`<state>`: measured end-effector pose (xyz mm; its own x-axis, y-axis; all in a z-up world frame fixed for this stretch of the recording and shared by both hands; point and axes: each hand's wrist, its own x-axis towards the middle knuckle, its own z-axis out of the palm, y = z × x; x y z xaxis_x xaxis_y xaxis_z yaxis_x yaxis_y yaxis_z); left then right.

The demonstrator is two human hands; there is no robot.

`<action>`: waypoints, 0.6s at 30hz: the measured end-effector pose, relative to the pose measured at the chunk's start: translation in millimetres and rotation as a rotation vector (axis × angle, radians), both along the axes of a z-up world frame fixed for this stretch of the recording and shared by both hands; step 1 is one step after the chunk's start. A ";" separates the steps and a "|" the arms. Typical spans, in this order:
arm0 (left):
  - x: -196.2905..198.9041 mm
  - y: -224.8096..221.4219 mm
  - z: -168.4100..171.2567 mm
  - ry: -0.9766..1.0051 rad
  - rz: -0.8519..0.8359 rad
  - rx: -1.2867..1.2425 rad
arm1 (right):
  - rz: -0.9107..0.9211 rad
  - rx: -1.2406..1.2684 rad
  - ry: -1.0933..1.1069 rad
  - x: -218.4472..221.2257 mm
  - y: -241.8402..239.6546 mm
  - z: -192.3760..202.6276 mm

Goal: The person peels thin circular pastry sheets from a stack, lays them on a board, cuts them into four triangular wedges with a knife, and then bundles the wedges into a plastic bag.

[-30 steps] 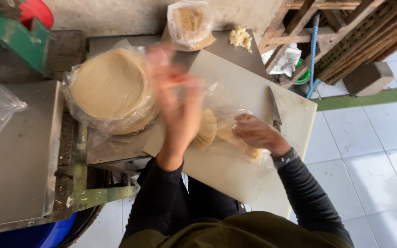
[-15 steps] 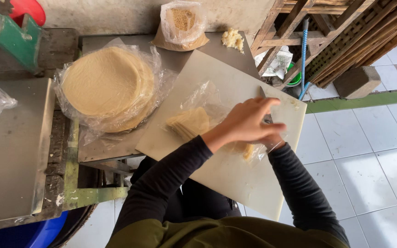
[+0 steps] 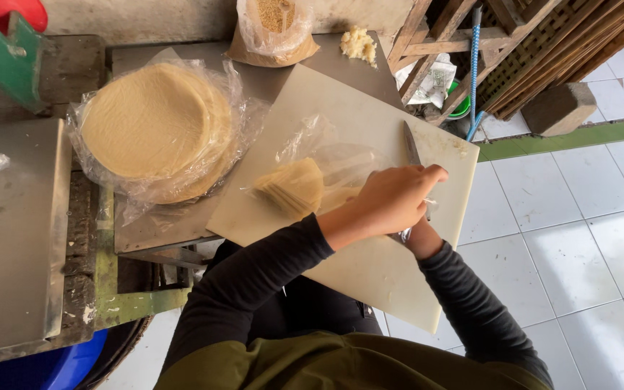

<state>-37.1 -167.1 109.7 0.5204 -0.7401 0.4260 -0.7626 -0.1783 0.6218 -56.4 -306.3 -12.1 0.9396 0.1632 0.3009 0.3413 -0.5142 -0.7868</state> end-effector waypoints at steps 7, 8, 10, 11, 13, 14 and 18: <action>0.2 15.2 15.2 0.092 -0.020 0.032 | 0.079 -0.054 -0.084 -19.7 27.4 11.5; -0.3 17.1 14.8 0.101 -0.023 0.050 | 0.040 -0.082 -0.039 -19.8 35.3 16.0; -0.4 18.8 12.8 0.069 -0.034 -0.030 | -0.046 -0.137 0.050 -21.5 44.4 25.4; -0.5 18.6 11.3 0.054 -0.042 -0.070 | 0.003 0.026 0.059 -22.3 44.3 30.0; 0.7 17.5 8.1 0.076 -0.063 -0.078 | 0.101 0.354 0.077 -22.3 38.7 36.1; 1.4 16.9 6.4 0.088 -0.073 -0.082 | 0.140 0.373 0.126 -20.5 30.6 39.1; -0.5 7.8 1.4 0.099 -0.054 -0.105 | 0.158 0.269 0.201 -15.7 -1.9 38.8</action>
<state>-37.6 -159.3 111.1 0.5240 -0.7226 0.4509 -0.7035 -0.0689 0.7073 -72.1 -308.2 26.7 0.9537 0.2513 0.1652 0.2252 -0.2325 -0.9462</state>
